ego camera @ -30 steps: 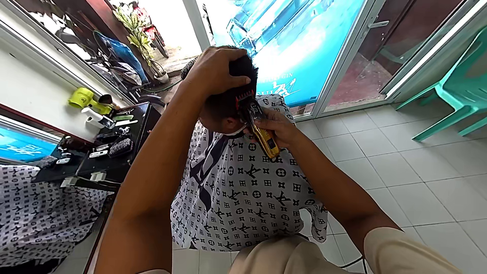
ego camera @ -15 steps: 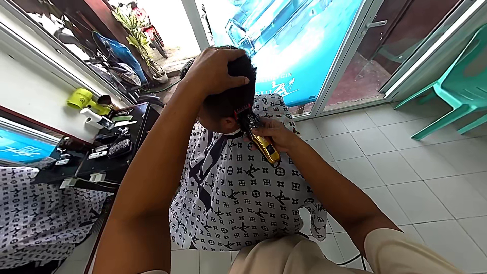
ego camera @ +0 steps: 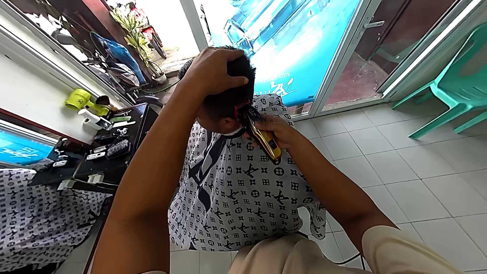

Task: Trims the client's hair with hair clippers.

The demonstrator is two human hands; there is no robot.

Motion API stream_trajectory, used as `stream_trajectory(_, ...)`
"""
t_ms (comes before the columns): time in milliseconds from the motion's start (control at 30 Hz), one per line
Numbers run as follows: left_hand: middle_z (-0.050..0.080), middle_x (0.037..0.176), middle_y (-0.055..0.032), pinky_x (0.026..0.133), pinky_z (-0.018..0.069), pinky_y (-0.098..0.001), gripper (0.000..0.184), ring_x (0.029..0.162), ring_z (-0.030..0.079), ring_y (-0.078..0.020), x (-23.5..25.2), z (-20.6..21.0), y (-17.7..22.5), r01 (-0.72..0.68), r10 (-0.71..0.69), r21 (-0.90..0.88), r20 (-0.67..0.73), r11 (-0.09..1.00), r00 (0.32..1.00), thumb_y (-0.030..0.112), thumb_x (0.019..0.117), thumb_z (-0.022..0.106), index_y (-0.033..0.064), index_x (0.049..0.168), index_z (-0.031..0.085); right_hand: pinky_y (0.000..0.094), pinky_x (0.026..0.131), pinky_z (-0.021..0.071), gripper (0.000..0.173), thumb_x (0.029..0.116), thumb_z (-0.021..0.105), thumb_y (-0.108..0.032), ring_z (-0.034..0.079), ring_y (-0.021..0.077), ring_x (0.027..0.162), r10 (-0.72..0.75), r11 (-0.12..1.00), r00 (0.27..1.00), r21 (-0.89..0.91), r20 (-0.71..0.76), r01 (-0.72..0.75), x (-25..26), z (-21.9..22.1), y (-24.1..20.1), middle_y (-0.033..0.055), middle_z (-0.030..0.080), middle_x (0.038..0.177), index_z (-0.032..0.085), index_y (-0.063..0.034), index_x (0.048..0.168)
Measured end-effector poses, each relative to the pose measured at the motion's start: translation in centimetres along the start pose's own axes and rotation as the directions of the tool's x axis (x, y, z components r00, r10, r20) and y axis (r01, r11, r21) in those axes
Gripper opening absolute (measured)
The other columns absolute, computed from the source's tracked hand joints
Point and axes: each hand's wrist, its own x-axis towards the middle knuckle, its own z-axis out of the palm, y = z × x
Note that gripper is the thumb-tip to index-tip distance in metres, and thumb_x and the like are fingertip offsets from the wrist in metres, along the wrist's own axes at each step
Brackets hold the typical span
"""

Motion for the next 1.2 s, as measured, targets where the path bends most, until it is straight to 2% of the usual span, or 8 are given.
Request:
stream_trajectory(167, 0.056, 0.149, -0.0126, 0.116, 0.0351, -0.0579, 0.069, 0.141, 0.050, -0.0329, 0.0, 0.0, 0.0, 0.006, -0.006, -0.009, -0.004, 1.000, 1.000, 0.055, 0.0966, 0.063, 0.0187, 0.154, 0.049, 0.0375, 0.072, 0.0641, 0.031, 0.0990, 0.059, -0.025, 0.073, 0.0237, 0.095, -0.155, 0.987, 0.987, 0.039, 0.043, 0.153, 0.6, 0.8, -2.1, 0.0139, 0.071, 0.115, 0.057, -0.0083, 0.125)
stream_trajectory(300, 0.053, 0.153, -0.0103, 0.119, 0.0320, -0.0566, 0.071, 0.144, 0.047, -0.0303, -0.2, -0.7, -0.2, 0.001, -0.001, -0.034, 0.022, 0.999, 1.000, 0.060, 0.0999, 0.053, 0.0180, 0.156, 0.046, 0.0392, 0.072, 0.0642, 0.029, 0.1003, 0.056, -0.016, 0.073, 0.0255, 0.093, 0.012, 0.999, 1.000, -0.041, -0.025, -0.014, -0.2, 0.3, -0.1, 0.0132, 0.070, 0.110, 0.051, -0.0071, 0.128)
stream_trajectory(400, 0.053, 0.153, -0.0106, 0.118, 0.0325, -0.0568, 0.070, 0.143, 0.047, -0.0307, -0.3, -0.5, -0.4, -0.025, 0.026, -0.034, 0.016, 0.999, 1.000, 0.055, 0.0982, 0.060, 0.0182, 0.156, 0.047, 0.0383, 0.072, 0.0643, 0.028, 0.1007, 0.055, -0.012, 0.074, 0.0241, 0.092, 0.049, 0.995, 0.997, -0.081, -0.055, -0.053, -0.5, 0.8, -0.4, 0.0115, 0.070, 0.107, 0.051, -0.0065, 0.127)
stream_trajectory(533, 0.054, 0.151, -0.0114, 0.118, 0.0329, -0.0571, 0.071, 0.142, 0.048, -0.0321, -0.3, -0.3, -0.5, -0.027, 0.028, -0.025, 0.008, 0.999, 1.000, 0.054, 0.0972, 0.063, 0.0177, 0.156, 0.046, 0.0380, 0.071, 0.0644, 0.029, 0.0986, 0.056, -0.018, 0.074, 0.0232, 0.092, -0.098, 0.991, 0.995, -0.095, -0.027, 0.095, 0.1, 2.1, -2.6, 0.0117, 0.072, 0.109, 0.052, -0.0075, 0.126)
stream_trajectory(733, 0.061, 0.141, -0.0140, 0.113, 0.0397, -0.0561, 0.061, 0.134, 0.056, -0.0292, -2.0, -2.5, -1.5, -0.062, 0.043, -0.171, -0.115, 0.983, 0.992, 0.053, 0.0967, 0.064, 0.0161, 0.145, 0.055, 0.0362, 0.073, 0.0638, 0.050, 0.0922, 0.073, -0.011, 0.072, 0.0214, 0.085, -0.085, 0.853, 0.982, -0.522, -0.170, -0.017, -0.9, 1.9, -1.3, 0.0137, 0.068, 0.108, 0.050, -0.0009, 0.136)
stream_trajectory(900, 0.063, 0.139, -0.0130, 0.111, 0.0394, -0.0597, 0.061, 0.132, 0.057, -0.0320, -2.3, -2.5, -2.8, -0.105, 0.107, -0.098, 0.011, 0.990, 0.994, 0.052, 0.0946, 0.068, 0.0176, 0.145, 0.058, 0.0370, 0.072, 0.0642, 0.050, 0.0937, 0.073, -0.012, 0.072, 0.0224, 0.086, -0.041, 0.859, 0.966, -0.503, -0.256, -0.096, -1.0, 3.3, -1.3, 0.0141, 0.068, 0.110, 0.050, -0.0026, 0.137)
stream_trajectory(1100, 0.063, 0.136, -0.0180, 0.111, 0.0402, -0.0595, 0.054, 0.131, 0.057, -0.0350, -3.1, -2.7, -3.5, -0.102, 0.087, -0.129, -0.120, 0.986, 0.989, 0.042, 0.0953, 0.071, 0.0139, 0.141, 0.059, 0.0298, 0.085, 0.0603, 0.059, 0.0879, 0.079, -0.013, 0.070, 0.0137, 0.097, -0.237, 0.750, 0.943, -0.661, -0.234, 0.025, -1.2, 7.7, 1.4, 0.0108, 0.069, 0.117, 0.051, -0.0013, 0.138)
stream_trajectory(1200, 0.064, 0.134, -0.0169, 0.110, 0.0408, -0.0579, 0.049, 0.130, 0.057, -0.0331, -3.3, -3.1, -4.1, -0.133, 0.103, -0.165, -0.181, 0.977, 0.978, 0.041, 0.0953, 0.070, 0.0105, 0.132, 0.062, 0.0387, 0.076, 0.0640, 0.050, 0.0914, 0.075, -0.006, 0.073, 0.0233, 0.089, -0.163, 0.911, 0.942, -0.411, -0.295, 0.029, 0.1, 9.8, 5.1, 0.0150, 0.070, 0.112, 0.052, -0.0018, 0.136)
